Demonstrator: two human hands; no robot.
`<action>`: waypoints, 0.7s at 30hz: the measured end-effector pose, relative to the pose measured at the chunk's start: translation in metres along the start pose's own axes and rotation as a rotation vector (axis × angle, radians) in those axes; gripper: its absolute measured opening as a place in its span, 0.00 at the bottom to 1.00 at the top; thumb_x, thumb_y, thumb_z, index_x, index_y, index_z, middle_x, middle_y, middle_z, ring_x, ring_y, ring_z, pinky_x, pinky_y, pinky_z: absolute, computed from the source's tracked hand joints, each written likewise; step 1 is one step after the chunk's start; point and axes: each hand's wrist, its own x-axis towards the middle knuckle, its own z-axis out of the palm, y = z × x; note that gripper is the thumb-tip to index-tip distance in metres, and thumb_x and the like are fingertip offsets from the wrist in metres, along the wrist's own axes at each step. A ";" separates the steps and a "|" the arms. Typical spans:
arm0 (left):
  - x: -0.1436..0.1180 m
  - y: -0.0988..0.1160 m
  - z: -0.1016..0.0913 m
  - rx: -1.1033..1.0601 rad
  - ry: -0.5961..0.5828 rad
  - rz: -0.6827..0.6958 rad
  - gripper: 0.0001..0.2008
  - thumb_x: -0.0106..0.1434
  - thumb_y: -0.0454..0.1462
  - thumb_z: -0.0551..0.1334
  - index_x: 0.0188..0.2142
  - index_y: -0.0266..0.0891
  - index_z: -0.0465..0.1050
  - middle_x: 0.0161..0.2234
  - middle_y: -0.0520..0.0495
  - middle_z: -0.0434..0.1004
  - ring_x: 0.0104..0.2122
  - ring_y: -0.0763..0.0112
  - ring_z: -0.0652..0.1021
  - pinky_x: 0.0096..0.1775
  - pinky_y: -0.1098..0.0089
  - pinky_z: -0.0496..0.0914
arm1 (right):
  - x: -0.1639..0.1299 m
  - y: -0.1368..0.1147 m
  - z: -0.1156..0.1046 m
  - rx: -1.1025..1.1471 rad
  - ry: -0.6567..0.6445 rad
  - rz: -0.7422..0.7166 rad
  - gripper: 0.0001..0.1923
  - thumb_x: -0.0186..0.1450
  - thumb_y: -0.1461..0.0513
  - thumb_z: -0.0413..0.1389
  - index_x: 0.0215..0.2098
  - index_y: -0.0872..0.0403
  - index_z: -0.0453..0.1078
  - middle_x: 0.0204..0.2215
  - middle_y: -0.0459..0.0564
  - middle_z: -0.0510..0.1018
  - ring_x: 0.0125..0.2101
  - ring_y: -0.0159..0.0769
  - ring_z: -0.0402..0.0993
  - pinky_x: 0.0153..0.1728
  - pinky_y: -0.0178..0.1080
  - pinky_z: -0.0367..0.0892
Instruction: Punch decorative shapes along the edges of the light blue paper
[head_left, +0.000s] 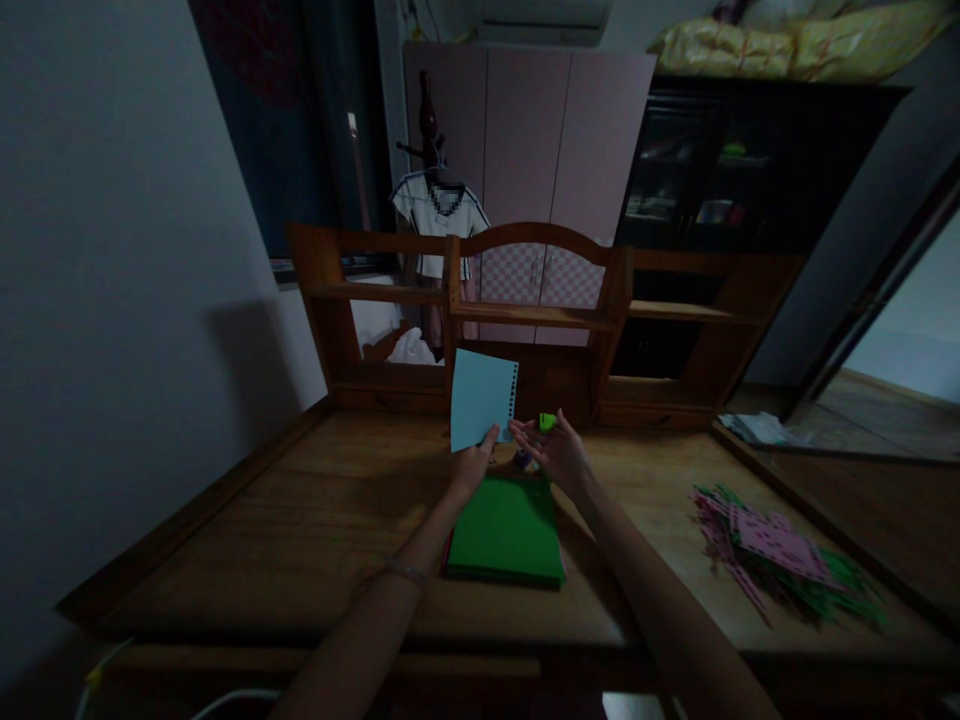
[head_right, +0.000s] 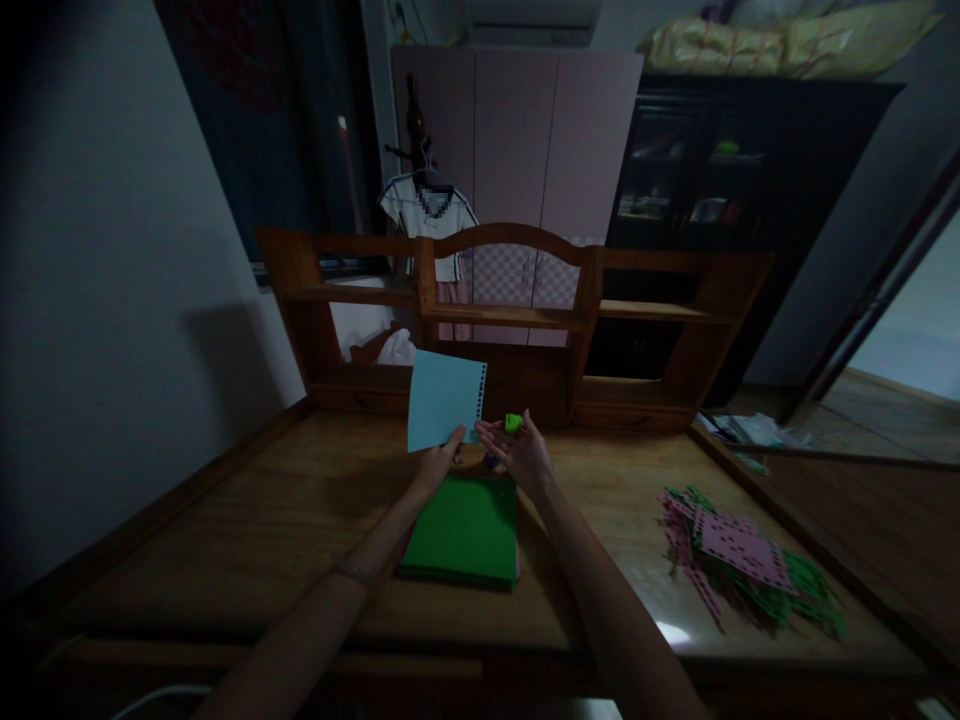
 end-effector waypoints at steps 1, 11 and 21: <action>0.000 0.001 0.000 -0.002 -0.001 -0.010 0.26 0.56 0.58 0.52 0.20 0.38 0.68 0.18 0.48 0.67 0.21 0.67 0.71 0.28 0.69 0.63 | 0.000 0.000 0.000 -0.004 -0.003 -0.003 0.21 0.66 0.49 0.44 0.32 0.55 0.68 0.41 0.57 0.76 0.49 0.42 0.68 0.48 0.47 0.66; 0.000 0.000 0.003 -0.052 0.003 -0.042 0.27 0.56 0.59 0.50 0.18 0.39 0.64 0.16 0.49 0.65 0.19 0.70 0.68 0.26 0.70 0.61 | 0.000 0.000 -0.001 0.008 -0.036 -0.015 0.22 0.66 0.47 0.43 0.32 0.55 0.67 0.47 0.59 0.72 0.51 0.42 0.66 0.51 0.49 0.62; 0.003 -0.005 0.001 -0.009 0.053 0.045 0.25 0.55 0.58 0.54 0.22 0.37 0.69 0.20 0.47 0.70 0.23 0.66 0.72 0.31 0.69 0.64 | -0.001 0.000 -0.003 0.049 -0.055 -0.037 0.21 0.66 0.49 0.43 0.33 0.55 0.67 0.45 0.58 0.73 0.52 0.40 0.65 0.54 0.46 0.59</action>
